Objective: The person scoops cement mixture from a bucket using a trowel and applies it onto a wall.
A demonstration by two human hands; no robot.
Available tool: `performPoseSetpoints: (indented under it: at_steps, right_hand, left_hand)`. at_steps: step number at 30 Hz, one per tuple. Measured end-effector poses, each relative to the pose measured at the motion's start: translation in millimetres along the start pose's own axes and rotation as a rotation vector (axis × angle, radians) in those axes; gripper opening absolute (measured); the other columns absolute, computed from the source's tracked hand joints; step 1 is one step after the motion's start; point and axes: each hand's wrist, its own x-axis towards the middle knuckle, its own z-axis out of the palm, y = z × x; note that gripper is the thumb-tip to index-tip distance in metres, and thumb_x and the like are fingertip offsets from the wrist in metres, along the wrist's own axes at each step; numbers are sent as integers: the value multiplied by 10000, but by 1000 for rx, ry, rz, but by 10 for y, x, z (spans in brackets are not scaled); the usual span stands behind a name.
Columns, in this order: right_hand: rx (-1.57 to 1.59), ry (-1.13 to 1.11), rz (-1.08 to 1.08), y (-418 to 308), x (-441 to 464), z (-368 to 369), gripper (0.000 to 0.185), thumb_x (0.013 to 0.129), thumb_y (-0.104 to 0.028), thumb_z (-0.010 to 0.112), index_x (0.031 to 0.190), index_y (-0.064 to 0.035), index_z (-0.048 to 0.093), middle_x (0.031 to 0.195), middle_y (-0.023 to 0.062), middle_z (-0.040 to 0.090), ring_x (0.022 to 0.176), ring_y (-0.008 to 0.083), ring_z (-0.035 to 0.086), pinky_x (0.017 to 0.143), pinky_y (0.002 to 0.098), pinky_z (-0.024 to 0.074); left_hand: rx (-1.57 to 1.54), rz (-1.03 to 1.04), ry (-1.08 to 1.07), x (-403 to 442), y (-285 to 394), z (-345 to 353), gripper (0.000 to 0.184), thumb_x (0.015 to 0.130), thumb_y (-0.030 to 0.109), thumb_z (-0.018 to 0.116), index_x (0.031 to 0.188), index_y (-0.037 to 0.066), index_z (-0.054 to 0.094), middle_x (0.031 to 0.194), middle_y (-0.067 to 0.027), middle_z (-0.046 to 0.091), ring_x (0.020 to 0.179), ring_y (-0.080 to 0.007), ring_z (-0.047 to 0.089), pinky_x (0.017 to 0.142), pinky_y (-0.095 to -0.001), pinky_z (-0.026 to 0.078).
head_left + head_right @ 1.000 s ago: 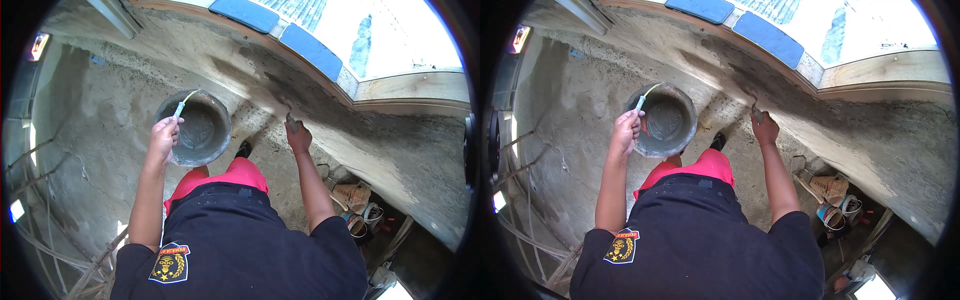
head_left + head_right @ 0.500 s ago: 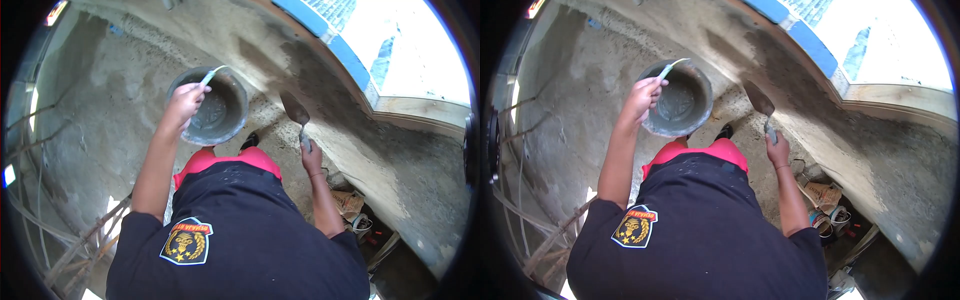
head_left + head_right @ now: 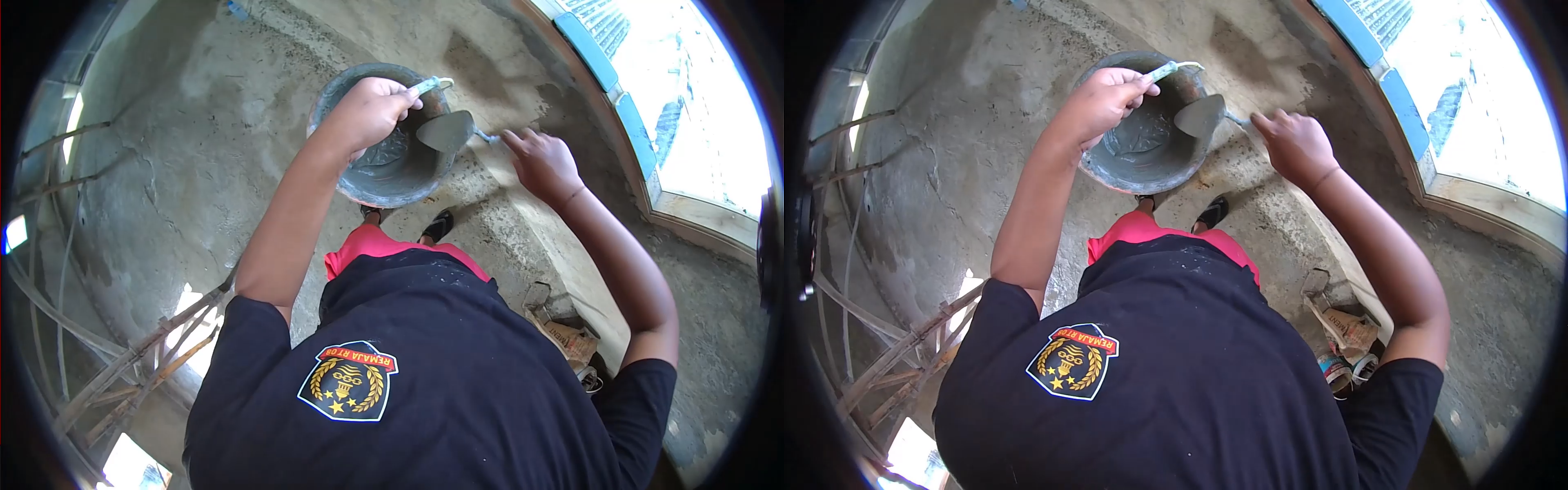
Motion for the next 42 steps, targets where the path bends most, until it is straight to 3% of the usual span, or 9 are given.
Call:
performPoseSetpoints:
  at_steps: [5,9,13,18,21,23,26,33,42]
  right_hand:
    - [-169,-166,-69,-377,534,-8,161,794,-117,564,950,-100,602,807,75,608,738,215,648,616,324,507]
    - [-104,-173,-133,-612,743,176,109,781,-128,578,868,-106,640,796,70,625,765,215,655,611,329,510]
    - [-1,-217,-185,-784,790,333,152,748,-130,605,894,-95,627,800,77,627,779,224,658,617,336,512]
    - [100,-210,-150,-886,738,505,218,716,-124,621,931,-86,614,818,102,624,789,253,653,648,357,516]
    - [224,-227,-3,-928,692,660,245,704,-134,632,943,-87,608,827,114,619,798,282,644,670,379,513]
    - [436,-87,112,-959,608,768,344,706,-155,660,1042,-115,598,846,121,606,791,322,621,676,414,496]
    - [609,29,253,-1051,505,739,367,702,-177,694,1056,-140,604,840,114,605,797,341,612,682,429,488]
    - [743,400,492,-1046,-25,644,371,701,-228,719,1044,-134,613,881,81,624,779,300,626,658,393,504]
    - [715,489,645,-754,-1153,1035,335,699,-186,710,1021,-135,635,837,78,612,735,287,619,620,367,502]
  left_hand:
    - [21,10,14,-41,116,-70,253,926,218,538,900,-3,659,677,26,499,634,-60,406,566,-220,335]
    - [-51,-2,29,-41,102,-95,249,932,202,523,919,-13,649,671,35,490,599,-42,386,548,-202,316]
    - [-109,68,92,31,20,-111,243,938,191,510,934,-14,640,650,53,461,571,-26,361,526,-189,289]
    - [-184,48,69,59,-32,-62,241,937,192,511,932,-12,640,640,59,448,553,-19,353,511,-185,280]
    - [-210,34,31,38,-14,-2,242,936,192,511,937,-14,637,639,60,449,550,-18,357,507,-182,282]
    - [-211,18,7,4,16,5,242,936,192,511,940,-15,635,638,60,449,550,-18,360,508,-181,285]
    - [-220,2,-2,-6,74,-41,237,938,190,514,958,-22,620,639,64,441,518,0,328,455,-166,239]
    - [-259,-63,26,-28,302,-93,244,954,204,501,968,-20,596,621,81,387,484,1,263,417,-170,189]
    - [-297,-124,-41,95,333,214,232,955,194,504,949,-20,594,620,71,414,475,7,293,403,-158,206]
